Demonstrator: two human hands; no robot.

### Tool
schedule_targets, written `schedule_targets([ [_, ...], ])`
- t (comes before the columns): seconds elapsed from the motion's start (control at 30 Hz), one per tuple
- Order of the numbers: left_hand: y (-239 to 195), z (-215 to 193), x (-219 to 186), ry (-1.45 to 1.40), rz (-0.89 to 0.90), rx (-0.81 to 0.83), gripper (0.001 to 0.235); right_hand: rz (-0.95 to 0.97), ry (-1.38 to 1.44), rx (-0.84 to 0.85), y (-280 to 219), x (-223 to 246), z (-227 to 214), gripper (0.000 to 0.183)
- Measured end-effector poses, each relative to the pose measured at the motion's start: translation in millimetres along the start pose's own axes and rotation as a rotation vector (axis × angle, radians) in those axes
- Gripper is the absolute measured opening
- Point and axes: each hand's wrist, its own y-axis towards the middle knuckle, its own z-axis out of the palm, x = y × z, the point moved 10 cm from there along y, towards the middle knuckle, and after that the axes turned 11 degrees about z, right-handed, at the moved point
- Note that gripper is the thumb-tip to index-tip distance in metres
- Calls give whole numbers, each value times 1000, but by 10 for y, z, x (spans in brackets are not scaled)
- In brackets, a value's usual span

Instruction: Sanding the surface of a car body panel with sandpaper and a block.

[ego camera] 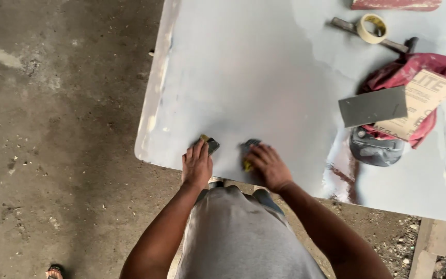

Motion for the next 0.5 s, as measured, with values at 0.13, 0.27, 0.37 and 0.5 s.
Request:
schedule_targets([
  [0.13,7,95,-433,7,26,-56,51,251,191,-269,-402,-966,-272,62],
  [0.27,98,270,-1113,-26,65,-70,50,355,236,-266,-888,-1394,-310,65],
  [0.37,167,535,-1546,7,111,-102,49,358,175,-293,-1155,-1439,-113,66],
  [0.5,170,558,-1967,-22,153,-126,48,318,164,-248,-1420,-1451,-69,70],
])
